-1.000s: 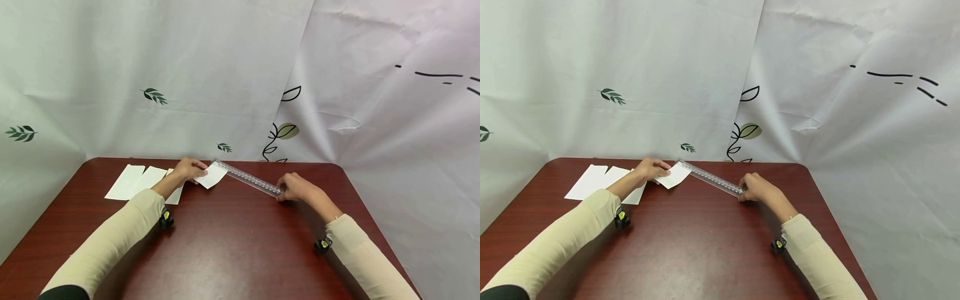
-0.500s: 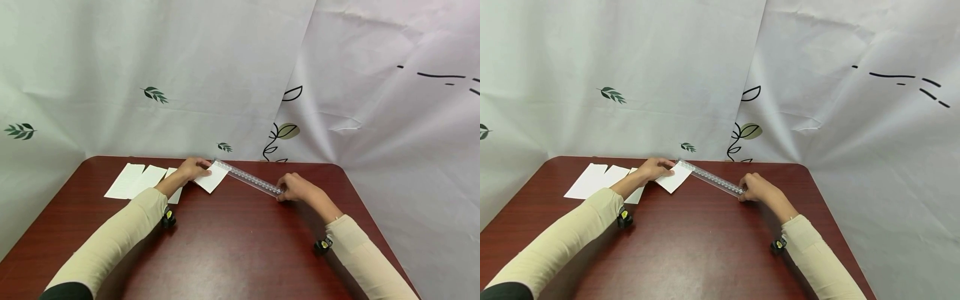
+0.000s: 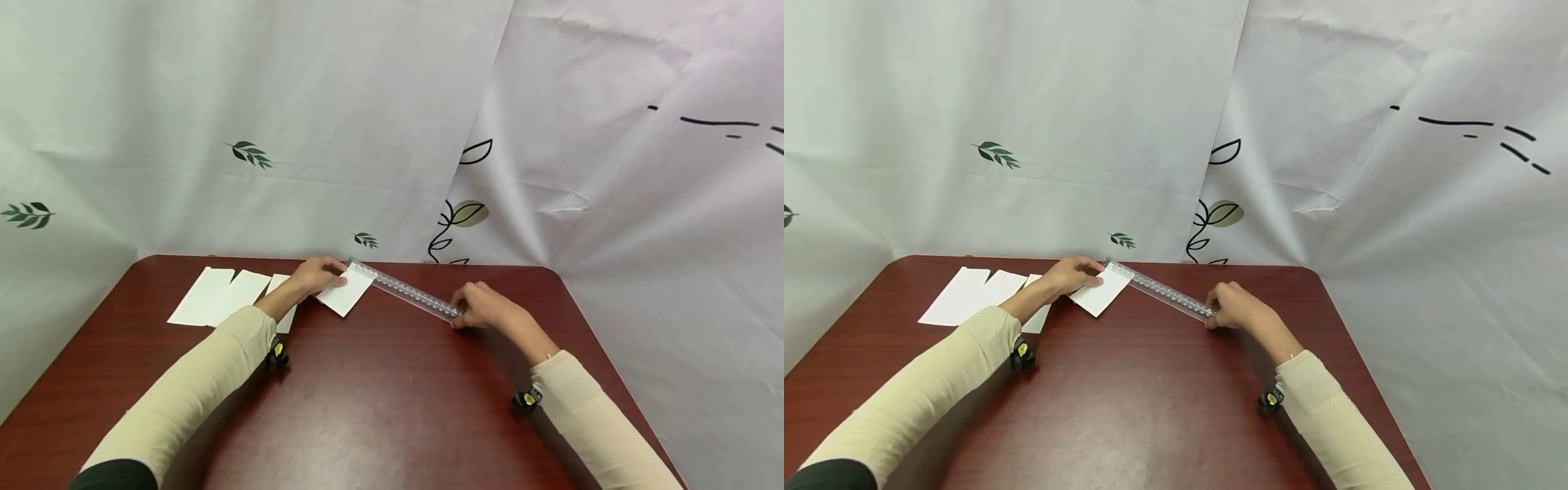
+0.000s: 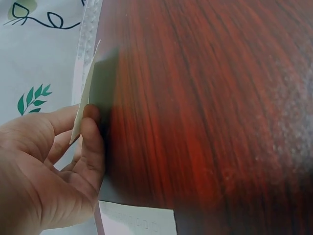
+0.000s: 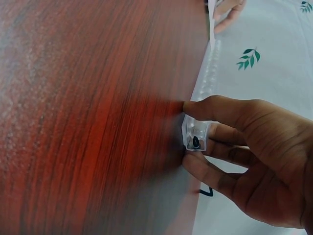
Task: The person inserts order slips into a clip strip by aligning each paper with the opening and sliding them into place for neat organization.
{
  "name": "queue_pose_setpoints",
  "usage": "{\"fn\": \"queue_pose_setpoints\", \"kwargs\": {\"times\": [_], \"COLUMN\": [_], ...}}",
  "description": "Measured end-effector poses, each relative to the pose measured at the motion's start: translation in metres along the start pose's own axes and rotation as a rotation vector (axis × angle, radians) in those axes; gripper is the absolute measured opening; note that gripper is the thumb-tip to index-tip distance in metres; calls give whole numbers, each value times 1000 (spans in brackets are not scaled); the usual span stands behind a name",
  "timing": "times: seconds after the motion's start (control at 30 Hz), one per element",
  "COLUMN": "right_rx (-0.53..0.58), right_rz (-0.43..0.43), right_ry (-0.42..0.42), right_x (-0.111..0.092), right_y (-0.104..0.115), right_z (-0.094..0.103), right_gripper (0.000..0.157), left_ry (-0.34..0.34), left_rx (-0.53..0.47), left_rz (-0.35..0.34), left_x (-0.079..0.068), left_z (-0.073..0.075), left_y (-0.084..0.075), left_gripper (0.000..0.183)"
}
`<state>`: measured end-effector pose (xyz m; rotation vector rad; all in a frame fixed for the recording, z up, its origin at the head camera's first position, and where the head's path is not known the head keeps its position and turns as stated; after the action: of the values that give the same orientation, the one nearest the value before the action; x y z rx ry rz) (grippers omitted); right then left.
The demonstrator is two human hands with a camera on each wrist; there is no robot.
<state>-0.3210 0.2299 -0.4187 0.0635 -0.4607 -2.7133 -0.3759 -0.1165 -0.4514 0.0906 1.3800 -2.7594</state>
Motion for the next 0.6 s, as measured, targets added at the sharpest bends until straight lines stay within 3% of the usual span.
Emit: {"fn": "queue_pose_setpoints", "kwargs": {"times": [0.33, 0.6], "right_rx": [-4, -4], "right_rz": [-4, 2], "right_ry": [3, 5], "right_x": [1, 1], "right_y": [0, -1], "right_z": [1, 1], "right_gripper": [38, 38], "left_ry": [7, 20], "left_rx": [49, 55], "left_rz": [-27, -11], "left_x": [-2, -6], "left_z": [-8, -18], "left_y": [-10, -17], "left_gripper": [44, 44]}}
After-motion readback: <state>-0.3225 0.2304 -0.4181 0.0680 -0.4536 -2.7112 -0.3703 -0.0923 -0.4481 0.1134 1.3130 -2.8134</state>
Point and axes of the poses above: each hand's wrist, its own x-axis towards the middle knuckle, its own z-axis out of the back of the hand, y = z × x, the point moved 8 cm from there along x, towards the middle knuckle, and after that the axes turned 13 degrees about -y, right-handed, at the moved point
